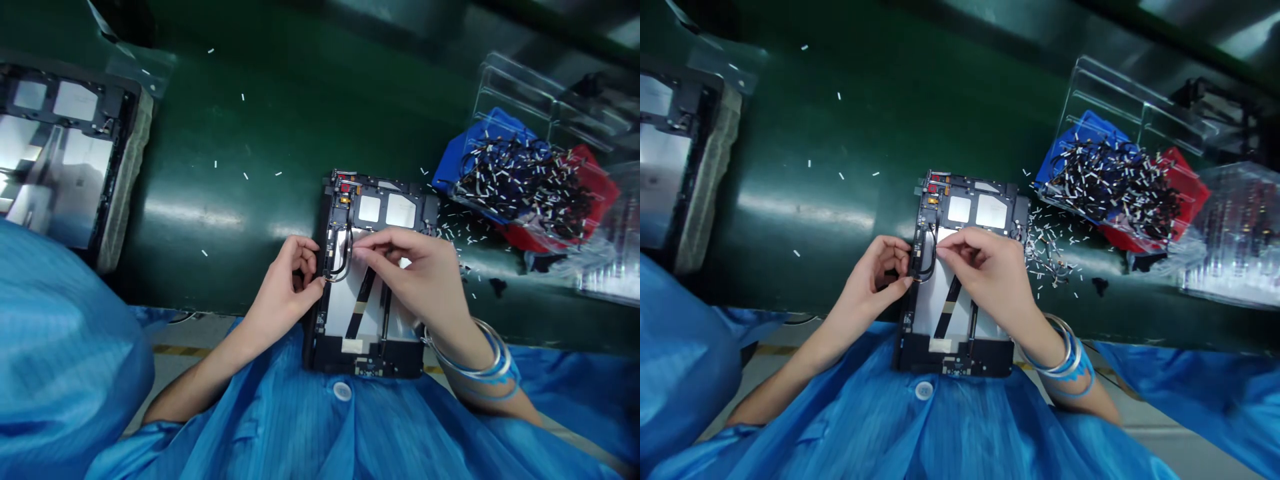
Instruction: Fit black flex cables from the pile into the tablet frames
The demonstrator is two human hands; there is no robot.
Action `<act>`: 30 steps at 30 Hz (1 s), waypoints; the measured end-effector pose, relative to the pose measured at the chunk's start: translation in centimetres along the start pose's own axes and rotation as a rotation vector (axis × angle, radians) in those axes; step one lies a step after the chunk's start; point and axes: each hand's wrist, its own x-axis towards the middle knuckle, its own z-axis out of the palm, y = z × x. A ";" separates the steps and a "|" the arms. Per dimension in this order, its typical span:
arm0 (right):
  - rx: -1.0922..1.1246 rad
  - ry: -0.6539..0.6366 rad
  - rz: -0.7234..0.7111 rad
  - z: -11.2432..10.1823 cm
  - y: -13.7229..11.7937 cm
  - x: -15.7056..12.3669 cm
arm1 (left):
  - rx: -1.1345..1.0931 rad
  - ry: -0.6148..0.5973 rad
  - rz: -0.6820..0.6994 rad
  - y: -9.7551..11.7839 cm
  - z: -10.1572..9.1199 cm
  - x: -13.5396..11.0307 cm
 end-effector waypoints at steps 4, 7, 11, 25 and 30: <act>-0.013 -0.035 -0.012 -0.4 0.1 0.6 | 0.086 0.017 0.059 -0.3 0.2 -0.5; -0.008 -0.056 0.011 -0.4 0.2 0.9 | 0.304 0.118 0.303 -0.9 0.1 -1.3; 0.007 -0.064 0.015 -0.3 0.3 1.0 | 0.710 0.156 0.866 -2.0 -0.5 -2.3; -0.050 -0.029 0.020 0.1 0.2 0.4 | 1.026 0.148 0.894 -3.3 -0.8 -2.6; -0.093 -0.012 0.007 0.3 0.1 0.3 | 1.004 0.145 0.862 -3.6 -0.8 -2.6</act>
